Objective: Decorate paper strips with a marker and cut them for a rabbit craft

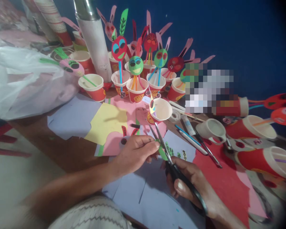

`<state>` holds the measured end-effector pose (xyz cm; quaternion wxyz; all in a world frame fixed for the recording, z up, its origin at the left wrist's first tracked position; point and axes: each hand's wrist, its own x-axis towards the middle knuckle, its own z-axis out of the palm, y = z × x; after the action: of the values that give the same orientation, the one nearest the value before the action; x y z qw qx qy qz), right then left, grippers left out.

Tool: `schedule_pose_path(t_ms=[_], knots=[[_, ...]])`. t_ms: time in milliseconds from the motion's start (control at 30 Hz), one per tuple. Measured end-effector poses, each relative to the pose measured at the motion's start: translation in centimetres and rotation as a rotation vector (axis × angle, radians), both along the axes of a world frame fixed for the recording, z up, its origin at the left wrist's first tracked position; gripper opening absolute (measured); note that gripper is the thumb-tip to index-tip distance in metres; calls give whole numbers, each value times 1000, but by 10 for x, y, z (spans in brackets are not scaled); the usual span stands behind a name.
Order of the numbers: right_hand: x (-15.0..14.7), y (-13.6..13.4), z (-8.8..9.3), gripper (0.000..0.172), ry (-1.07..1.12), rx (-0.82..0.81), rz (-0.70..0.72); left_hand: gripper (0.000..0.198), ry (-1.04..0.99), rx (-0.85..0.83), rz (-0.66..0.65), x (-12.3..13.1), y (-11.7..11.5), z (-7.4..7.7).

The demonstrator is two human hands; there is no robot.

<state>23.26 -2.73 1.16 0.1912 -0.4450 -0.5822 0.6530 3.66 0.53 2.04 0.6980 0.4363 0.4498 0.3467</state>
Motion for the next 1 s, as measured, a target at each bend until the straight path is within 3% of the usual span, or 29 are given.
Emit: schedule_pose_path(t_ms=[367, 1000], knots=[[-3, 1, -2, 49, 2, 33, -1, 27, 8, -6, -27, -1, 1, -1], [-9, -3, -4, 48, 89, -60, -71, 26, 10, 6, -36, -1, 1, -7]])
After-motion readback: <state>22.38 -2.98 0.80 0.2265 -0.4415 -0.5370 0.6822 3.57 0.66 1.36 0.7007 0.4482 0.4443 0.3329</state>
